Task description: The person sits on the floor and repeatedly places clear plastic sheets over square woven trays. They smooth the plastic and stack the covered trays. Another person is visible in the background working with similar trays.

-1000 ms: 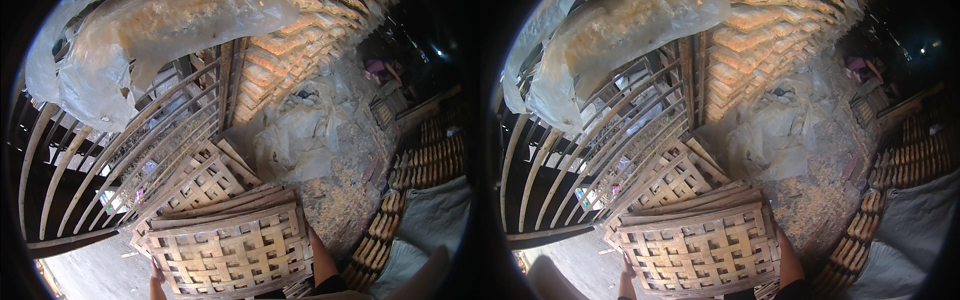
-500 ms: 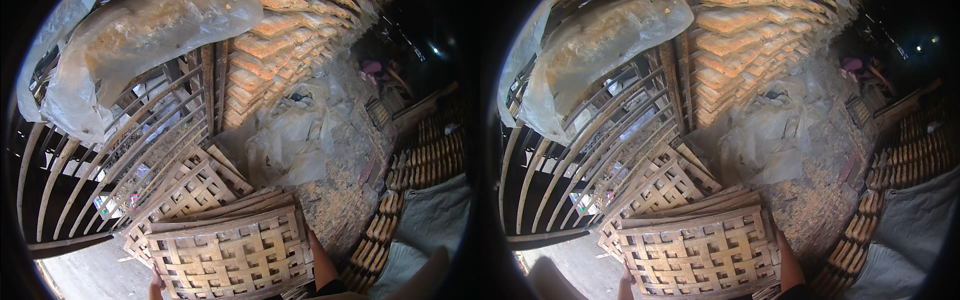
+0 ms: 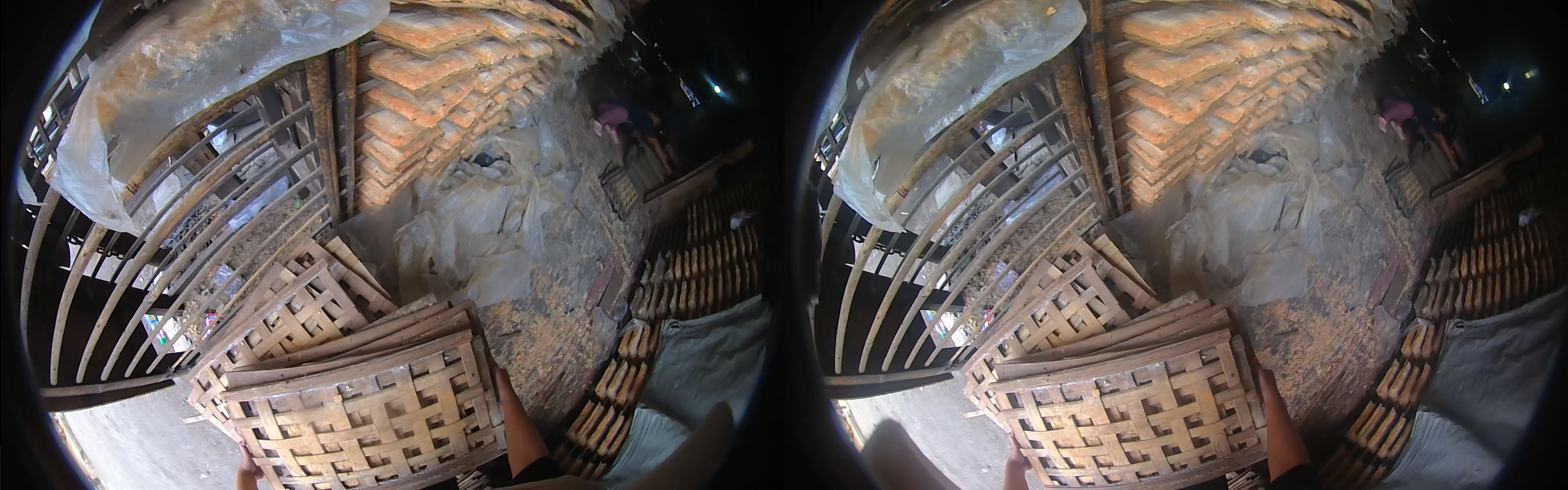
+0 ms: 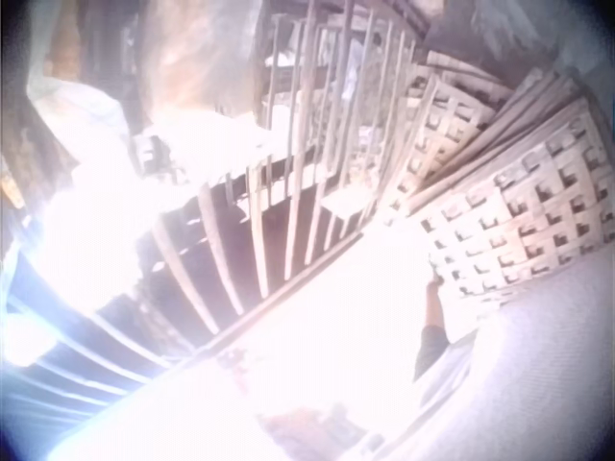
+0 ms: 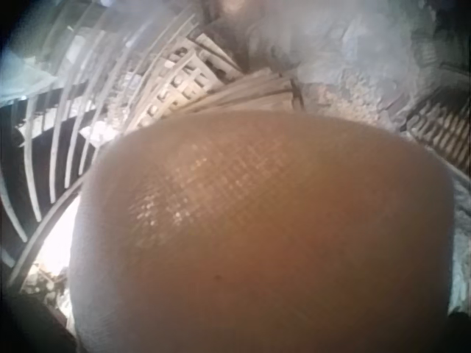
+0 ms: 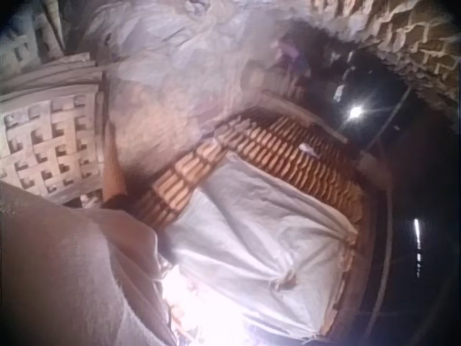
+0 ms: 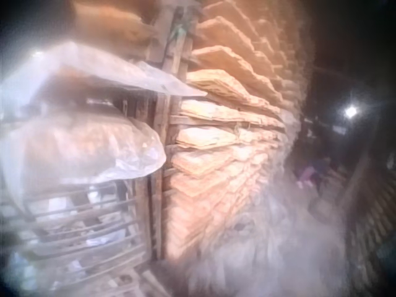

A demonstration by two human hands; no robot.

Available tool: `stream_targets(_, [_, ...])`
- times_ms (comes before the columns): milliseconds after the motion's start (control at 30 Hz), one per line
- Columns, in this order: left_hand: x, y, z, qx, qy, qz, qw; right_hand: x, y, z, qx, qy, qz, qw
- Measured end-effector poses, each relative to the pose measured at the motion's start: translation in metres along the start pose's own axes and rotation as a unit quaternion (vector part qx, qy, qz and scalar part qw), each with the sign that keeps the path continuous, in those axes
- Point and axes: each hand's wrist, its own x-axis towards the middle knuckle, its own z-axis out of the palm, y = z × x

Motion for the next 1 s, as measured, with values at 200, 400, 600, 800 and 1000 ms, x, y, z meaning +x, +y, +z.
stream_targets(200, [0.017, -0.013, 0.005, -0.081, 0.006, -0.017, 0.997, -0.034, -0.062, 0.016, 0.031, -0.032, -0.008, 0.999])
stream_targets(400, [0.001, 0.0, 0.02, -0.026, 0.036, 0.045, 0.998, -0.01, -0.044, 0.002, -0.055, -0.021, 0.021, 0.998])
stream_targets(600, [-0.016, 0.029, 0.022, -0.182, 0.075, -0.008, 0.98, -0.048, -0.056, -0.003, -0.059, 0.018, 0.054, 0.997])
stream_targets(800, [-0.05, 0.082, 0.054, -0.265, 0.125, -0.094, 0.951, -0.088, -0.06, -0.008, 0.104, -0.075, -0.033, 0.991])
stream_targets(1000, [-0.035, 0.062, 0.048, 0.004, 0.037, 0.01, 0.999, -0.085, -0.065, -0.007, 0.059, -0.093, -0.037, 0.993])
